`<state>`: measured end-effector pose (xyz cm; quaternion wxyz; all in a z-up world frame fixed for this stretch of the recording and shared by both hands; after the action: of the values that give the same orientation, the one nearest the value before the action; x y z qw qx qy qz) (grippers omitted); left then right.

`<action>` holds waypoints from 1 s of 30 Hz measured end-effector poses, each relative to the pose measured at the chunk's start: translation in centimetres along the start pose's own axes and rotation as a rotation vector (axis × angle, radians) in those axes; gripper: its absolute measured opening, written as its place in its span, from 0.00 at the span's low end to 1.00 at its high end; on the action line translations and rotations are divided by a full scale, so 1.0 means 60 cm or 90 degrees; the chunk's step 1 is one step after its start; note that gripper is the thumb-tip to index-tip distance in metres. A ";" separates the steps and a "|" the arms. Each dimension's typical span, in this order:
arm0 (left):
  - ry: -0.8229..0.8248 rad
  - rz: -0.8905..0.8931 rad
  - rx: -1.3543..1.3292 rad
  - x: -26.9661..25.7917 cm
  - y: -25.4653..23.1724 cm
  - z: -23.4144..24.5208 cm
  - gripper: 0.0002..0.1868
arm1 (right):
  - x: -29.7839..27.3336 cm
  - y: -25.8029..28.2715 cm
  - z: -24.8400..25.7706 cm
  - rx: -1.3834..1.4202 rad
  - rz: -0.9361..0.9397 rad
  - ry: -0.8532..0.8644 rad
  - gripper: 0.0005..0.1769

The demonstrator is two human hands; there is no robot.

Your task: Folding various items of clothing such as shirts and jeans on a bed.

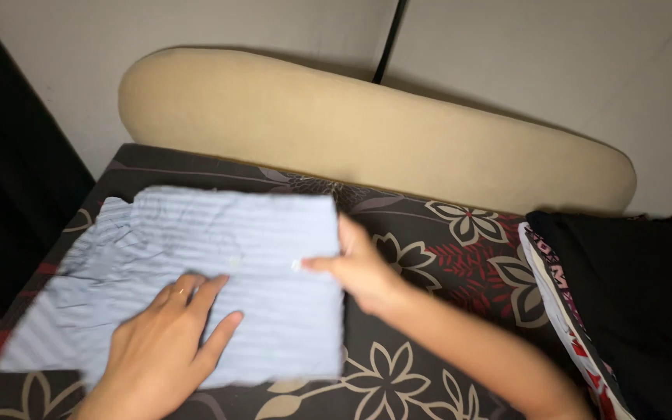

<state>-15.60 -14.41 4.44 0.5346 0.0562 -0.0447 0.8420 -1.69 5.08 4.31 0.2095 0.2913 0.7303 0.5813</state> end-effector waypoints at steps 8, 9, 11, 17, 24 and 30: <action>-0.217 -0.303 -0.330 0.167 -0.124 0.097 0.26 | -0.092 0.324 -0.028 -0.578 0.548 0.152 0.27; -0.279 -0.359 -0.349 0.190 -0.142 0.114 0.21 | -0.120 0.354 -0.050 -0.700 0.587 0.172 0.30; -0.236 -0.418 -0.421 0.222 -0.167 0.112 0.21 | -0.161 0.363 -0.069 -0.803 0.683 0.162 0.27; -0.192 -0.503 -0.370 0.228 -0.169 0.023 0.23 | -0.253 0.209 -0.050 -1.005 0.767 0.206 0.20; 0.091 -0.266 -0.020 0.240 -0.054 -0.151 0.21 | -0.294 0.040 0.048 -0.892 0.459 0.385 0.29; -0.094 -0.027 0.222 0.220 -0.043 -0.037 0.30 | -0.225 0.192 0.045 -0.799 0.439 0.153 0.34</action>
<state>-18.96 -1.21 4.15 0.5293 0.2105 0.0644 0.8194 12.17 -0.19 14.41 0.0606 0.2642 0.1439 0.9518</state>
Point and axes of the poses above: each hand's wrist, its own x-axis towards the middle knuckle, its own z-axis out of the back of the hand, y = z × x, the point moved 6 cm from there along x, towards the middle knuckle, and after that the axes turned 15 degrees about x, right-handed, at the moved point
